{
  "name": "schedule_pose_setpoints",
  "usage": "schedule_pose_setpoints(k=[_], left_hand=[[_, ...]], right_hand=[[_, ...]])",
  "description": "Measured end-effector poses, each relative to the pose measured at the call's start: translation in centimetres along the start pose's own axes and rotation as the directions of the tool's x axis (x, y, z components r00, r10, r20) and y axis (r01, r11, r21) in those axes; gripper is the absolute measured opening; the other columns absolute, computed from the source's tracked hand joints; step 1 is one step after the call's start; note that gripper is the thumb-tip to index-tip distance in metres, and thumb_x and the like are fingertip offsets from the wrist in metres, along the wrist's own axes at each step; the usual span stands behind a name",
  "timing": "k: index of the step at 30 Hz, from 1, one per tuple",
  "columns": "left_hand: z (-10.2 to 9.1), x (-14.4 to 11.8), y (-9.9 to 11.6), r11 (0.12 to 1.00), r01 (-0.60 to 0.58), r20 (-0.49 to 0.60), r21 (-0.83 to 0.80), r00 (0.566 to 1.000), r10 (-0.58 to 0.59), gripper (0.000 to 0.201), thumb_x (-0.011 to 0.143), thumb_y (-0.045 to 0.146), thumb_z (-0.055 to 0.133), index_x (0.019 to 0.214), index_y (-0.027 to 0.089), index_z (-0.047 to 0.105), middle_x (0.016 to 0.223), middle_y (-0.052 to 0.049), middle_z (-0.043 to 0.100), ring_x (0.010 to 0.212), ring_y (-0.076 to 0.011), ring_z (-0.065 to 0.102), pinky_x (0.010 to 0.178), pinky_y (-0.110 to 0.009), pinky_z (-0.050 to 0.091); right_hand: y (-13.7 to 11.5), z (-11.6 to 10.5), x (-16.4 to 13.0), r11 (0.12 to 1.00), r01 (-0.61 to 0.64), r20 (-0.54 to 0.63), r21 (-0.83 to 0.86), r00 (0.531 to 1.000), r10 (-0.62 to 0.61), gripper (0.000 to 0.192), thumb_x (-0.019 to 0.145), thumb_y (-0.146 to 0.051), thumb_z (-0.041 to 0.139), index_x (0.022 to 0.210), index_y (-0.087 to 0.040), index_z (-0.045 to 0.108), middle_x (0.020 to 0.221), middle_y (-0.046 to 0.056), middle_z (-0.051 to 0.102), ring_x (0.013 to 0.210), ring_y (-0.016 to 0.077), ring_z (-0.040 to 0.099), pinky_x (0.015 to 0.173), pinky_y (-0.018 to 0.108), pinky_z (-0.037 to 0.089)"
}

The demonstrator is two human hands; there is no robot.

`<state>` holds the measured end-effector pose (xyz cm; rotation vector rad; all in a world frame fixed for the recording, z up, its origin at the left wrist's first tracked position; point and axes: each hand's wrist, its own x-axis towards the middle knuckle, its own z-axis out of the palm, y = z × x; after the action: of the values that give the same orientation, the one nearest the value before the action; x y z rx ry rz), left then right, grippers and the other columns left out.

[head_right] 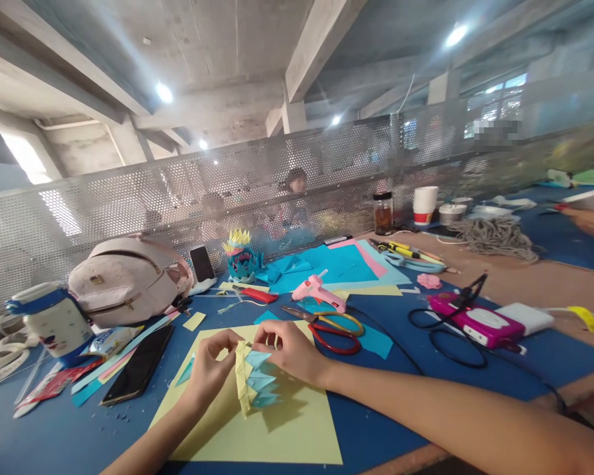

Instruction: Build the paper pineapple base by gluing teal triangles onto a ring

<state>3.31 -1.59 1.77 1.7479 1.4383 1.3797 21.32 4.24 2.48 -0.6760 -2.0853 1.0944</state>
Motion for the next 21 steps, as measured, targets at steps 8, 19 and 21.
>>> schedule_pose_setpoints(k=[8,19,21], left_hand=[[0.3,0.0,-0.2,1.000,-0.002,-0.016,0.011,1.000,0.002,0.016,0.080,0.029,0.061,0.073,0.017,0.068,0.073,-0.004,0.070,0.070,-0.0191,0.060,0.066,-0.026,0.045],[0.2,0.0,-0.9,0.997,-0.010,0.053,-0.075,0.998,0.014,0.020,0.081,0.030,0.059,0.067,0.016,0.059,0.066,-0.002,0.061,0.066,-0.0164,0.055,0.063,-0.025,0.043],[0.4,0.1,-1.5,0.983,0.034,0.064,-0.180,0.998,-0.023,0.020,0.078,0.032,0.064,0.068,0.016,0.059,0.065,-0.002,0.061,0.064,-0.0155,0.055,0.061,-0.024,0.043]], right_hand=[[0.5,0.0,0.0,0.999,0.036,-0.016,0.000,0.999,-0.036,0.017,0.084,-0.030,0.060,0.073,-0.017,0.062,0.072,0.000,0.059,0.065,0.0128,0.046,0.058,0.023,0.035],[0.4,0.1,-0.2,0.998,0.047,0.027,-0.030,0.999,-0.046,0.007,0.079,-0.021,0.061,0.072,-0.017,0.061,0.070,-0.002,0.058,0.063,0.0124,0.045,0.057,0.022,0.035],[0.4,0.1,-0.2,0.998,0.056,0.026,-0.031,0.998,-0.055,0.007,0.078,-0.018,0.058,0.071,-0.017,0.059,0.070,-0.002,0.057,0.064,0.0124,0.046,0.058,0.022,0.035]])
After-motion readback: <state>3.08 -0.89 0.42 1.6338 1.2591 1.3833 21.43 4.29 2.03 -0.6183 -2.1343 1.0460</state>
